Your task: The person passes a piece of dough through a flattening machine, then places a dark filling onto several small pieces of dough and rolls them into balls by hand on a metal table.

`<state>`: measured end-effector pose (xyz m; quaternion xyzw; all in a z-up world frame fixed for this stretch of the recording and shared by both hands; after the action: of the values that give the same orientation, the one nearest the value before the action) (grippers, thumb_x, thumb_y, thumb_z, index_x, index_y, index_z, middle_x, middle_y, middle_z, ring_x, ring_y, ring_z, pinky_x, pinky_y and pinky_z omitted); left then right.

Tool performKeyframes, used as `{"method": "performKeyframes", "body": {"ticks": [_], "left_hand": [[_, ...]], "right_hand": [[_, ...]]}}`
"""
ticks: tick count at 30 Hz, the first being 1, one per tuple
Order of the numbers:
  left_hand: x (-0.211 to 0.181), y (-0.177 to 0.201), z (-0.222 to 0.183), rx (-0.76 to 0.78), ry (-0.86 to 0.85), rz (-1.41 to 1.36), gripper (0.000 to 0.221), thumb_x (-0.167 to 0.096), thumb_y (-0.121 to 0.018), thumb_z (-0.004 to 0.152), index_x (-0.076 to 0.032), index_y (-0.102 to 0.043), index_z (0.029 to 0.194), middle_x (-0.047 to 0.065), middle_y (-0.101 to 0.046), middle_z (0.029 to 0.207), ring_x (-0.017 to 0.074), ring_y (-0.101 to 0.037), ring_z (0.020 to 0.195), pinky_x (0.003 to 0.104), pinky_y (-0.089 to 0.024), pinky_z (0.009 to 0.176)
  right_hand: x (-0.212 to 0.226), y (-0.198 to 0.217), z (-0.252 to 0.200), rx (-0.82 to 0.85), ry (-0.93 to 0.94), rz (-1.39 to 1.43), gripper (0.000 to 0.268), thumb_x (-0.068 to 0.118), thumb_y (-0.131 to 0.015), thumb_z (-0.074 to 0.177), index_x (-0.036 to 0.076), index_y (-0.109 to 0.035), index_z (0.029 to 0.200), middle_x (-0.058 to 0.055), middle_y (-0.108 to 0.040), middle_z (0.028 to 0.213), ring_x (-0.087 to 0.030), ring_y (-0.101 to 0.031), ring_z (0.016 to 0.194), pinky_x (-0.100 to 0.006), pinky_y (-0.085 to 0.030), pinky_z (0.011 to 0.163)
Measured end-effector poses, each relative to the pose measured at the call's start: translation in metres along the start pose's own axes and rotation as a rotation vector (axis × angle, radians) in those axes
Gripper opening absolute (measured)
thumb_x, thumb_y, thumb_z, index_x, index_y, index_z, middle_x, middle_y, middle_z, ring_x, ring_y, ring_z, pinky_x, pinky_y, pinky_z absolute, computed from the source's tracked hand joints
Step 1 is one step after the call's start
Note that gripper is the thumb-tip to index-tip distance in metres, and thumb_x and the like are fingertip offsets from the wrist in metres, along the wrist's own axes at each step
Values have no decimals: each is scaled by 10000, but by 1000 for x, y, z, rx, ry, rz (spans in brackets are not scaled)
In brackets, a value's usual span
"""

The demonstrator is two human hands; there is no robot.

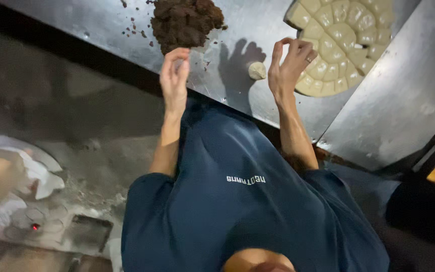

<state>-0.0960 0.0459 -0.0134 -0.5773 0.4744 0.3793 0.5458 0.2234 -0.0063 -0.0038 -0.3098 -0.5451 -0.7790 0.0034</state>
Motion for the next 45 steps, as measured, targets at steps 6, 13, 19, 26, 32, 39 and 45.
{"method": "performKeyframes", "body": {"ticks": [6,13,19,26,32,39,45], "left_hand": [[-31,-6,8,7,-77,-20,192,-208,-632,1070,-45,-614,1168,63,-583,1234,180,-561,1197,346,-463,1112],[2,-116,74,372,-255,237,209,-200,-649,1078,-43,-669,1214,91,-648,1215,214,-662,1120,353,-556,1003],[136,-216,101,393,-244,787,354,-350,-738,933,-89,-719,1171,137,-661,1075,318,-585,1016,457,-454,924],[160,-311,97,229,-137,781,425,-255,-789,789,-13,-578,1067,191,-545,1072,375,-488,1011,500,-378,910],[147,-289,99,356,-194,559,406,12,-815,780,-38,-564,1095,149,-586,1065,296,-578,985,381,-492,878],[132,-155,42,494,377,53,392,-13,-779,902,-51,-573,1234,59,-660,1102,154,-653,1003,282,-552,866],[85,-81,0,385,366,34,348,-56,-724,967,-36,-626,1300,52,-680,1157,136,-661,1050,288,-570,900]], "right_hand": [[32,-92,9,225,144,-139,258,299,-595,1056,59,-554,1143,-184,-506,1102,-342,-445,1080,-486,-321,962],[14,-51,14,577,248,285,354,269,-540,941,50,-676,1184,-171,-603,1020,-362,-536,987,-483,-423,919],[-15,13,-18,682,-284,234,300,169,-745,943,88,-733,1231,-195,-594,780,-268,-571,737,-364,-485,679],[-90,147,66,-49,-216,1332,315,39,-740,1098,-31,-602,1373,-109,-626,1189,-202,-614,1126,-332,-527,992],[-93,152,96,-113,-82,984,407,56,-631,1071,6,-514,1458,-117,-584,1429,-221,-593,1348,-384,-581,1120],[-43,8,-1,485,-402,931,336,112,-657,1023,26,-640,1348,-77,-711,1172,-170,-658,1028,-303,-548,922],[44,-34,-35,639,-284,983,387,149,-760,960,-11,-644,1293,-100,-733,1143,-183,-697,1095,-332,-582,966]]}}
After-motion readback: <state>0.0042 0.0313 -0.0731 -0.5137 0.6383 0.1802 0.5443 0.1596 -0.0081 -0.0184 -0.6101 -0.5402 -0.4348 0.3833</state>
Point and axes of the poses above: each hand's wrist, its own z-axis towards the middle knuckle, its own y-axis out of the back of the hand, x = y × z, the point moved 7 cm from there along z, towards the middle knuckle
